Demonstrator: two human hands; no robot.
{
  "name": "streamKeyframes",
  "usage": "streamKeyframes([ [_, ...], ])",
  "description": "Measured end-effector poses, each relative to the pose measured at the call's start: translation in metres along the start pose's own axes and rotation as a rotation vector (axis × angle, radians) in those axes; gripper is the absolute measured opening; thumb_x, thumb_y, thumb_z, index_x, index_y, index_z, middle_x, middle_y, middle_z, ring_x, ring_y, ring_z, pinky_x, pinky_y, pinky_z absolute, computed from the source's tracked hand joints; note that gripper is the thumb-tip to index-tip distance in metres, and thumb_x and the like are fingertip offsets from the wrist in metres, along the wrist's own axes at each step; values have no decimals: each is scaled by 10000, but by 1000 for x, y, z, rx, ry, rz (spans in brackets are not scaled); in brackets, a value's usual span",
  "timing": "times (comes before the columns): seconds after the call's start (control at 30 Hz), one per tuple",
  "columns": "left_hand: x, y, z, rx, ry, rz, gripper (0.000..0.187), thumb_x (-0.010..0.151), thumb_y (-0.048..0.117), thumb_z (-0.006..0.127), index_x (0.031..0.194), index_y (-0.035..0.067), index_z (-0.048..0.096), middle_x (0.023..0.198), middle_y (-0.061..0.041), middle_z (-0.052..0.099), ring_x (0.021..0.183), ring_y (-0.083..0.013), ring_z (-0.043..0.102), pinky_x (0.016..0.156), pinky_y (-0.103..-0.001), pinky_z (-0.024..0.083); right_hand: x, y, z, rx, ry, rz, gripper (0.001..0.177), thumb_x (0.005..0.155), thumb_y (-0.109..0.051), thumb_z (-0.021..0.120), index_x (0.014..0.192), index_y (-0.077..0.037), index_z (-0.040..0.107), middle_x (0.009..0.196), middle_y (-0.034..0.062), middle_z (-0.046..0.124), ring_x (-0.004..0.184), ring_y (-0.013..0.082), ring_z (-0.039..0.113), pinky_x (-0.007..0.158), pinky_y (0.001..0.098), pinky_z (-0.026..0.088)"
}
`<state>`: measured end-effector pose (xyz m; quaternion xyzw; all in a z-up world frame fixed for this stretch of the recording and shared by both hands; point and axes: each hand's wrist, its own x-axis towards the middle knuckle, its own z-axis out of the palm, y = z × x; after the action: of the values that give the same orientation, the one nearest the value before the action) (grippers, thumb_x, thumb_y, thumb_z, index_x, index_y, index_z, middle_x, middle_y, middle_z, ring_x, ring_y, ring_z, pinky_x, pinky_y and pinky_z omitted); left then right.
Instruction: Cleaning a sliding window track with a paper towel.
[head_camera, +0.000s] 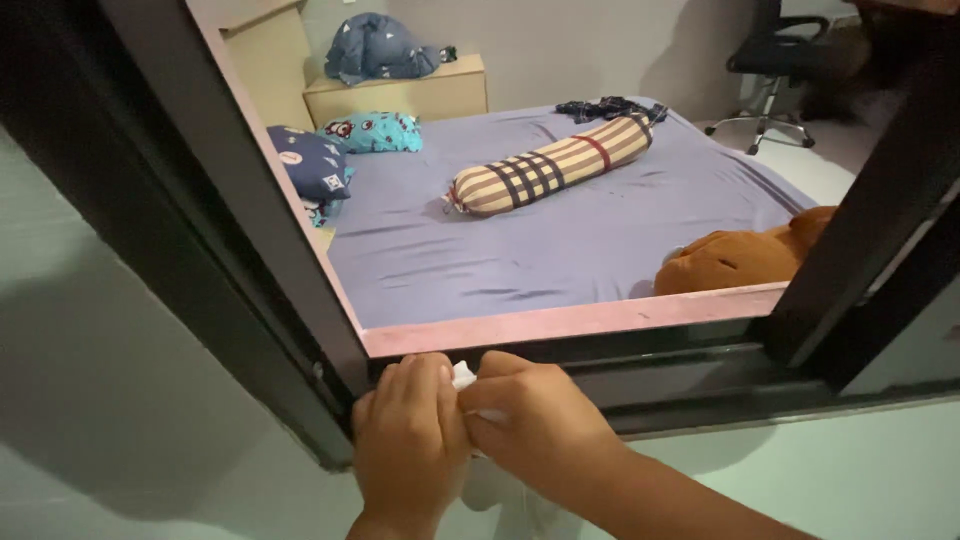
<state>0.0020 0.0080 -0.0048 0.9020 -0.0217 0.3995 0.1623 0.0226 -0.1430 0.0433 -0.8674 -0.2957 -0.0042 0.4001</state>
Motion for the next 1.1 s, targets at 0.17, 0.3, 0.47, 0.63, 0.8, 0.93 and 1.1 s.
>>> streamKeyframes([
  [0.17, 7, 6, -2, 23, 49, 81, 123, 930, 197, 540, 948, 125, 637, 856, -33, 664, 755, -280, 625, 673, -435, 452, -28, 31, -21, -210, 238, -106, 137, 739, -184, 779, 843, -258, 828, 741, -53, 639, 504, 147, 622, 495, 304, 532],
  [0.3, 5, 7, -2, 27, 36, 44, 99, 919, 193, 554, 954, 164, 642, 816, 50, 649, 723, -193, 592, 703, -374, 416, -70, 74, -78, -470, 121, 505, 241, 855, -328, 723, 1077, -409, 772, 904, -124, 681, 732, 56, 717, 698, 268, 609],
  [0.47, 5, 8, -6, 33, 32, 50, 73, 877, 179, 591, 933, 164, 635, 771, 30, 611, 709, -216, 593, 667, -392, 438, -119, 114, -120, -1047, 301, 180, 298, 818, -259, 642, 1094, -359, 693, 1119, -210, 707, 919, 129, 685, 802, 343, 577],
  [0.63, 3, 8, -2, 103, -64, -7, 97, 884, 208, 570, 934, 176, 647, 735, 22, 624, 634, -211, 599, 624, -414, 451, -79, 84, -95, -1034, -140, 433, 237, 983, -465, 502, 1166, -377, 623, 1317, -241, 581, 1104, -8, 579, 847, 198, 575],
  [0.8, 1, 9, -5, -7, 11, 35, 176, 935, 264, 494, 999, 161, 620, 831, 7, 645, 758, -246, 611, 687, -421, 433, -23, 22, -12, -509, 134, -117, 85, 822, -278, 769, 906, -293, 769, 839, -60, 576, 617, 164, 596, 673, 382, 434],
  [0.93, -3, -7, -5, -186, 16, 12, 335, 981, 261, 365, 1064, 103, 649, 935, -74, 706, 799, -313, 631, 724, -462, 458, 4, 2, 28, -490, 93, -185, 141, 774, -273, 721, 903, -239, 769, 950, -53, 639, 931, 214, 549, 790, 438, 373],
  [1.1, -4, 0, -5, -69, -70, -3, 277, 993, 393, 447, 1030, 175, 613, 898, 12, 643, 829, -254, 614, 761, -432, 435, -35, 17, 2, -546, 382, -169, 205, 720, -373, 819, 924, -360, 833, 848, -128, 684, 873, 146, 622, 850, 524, 404],
])
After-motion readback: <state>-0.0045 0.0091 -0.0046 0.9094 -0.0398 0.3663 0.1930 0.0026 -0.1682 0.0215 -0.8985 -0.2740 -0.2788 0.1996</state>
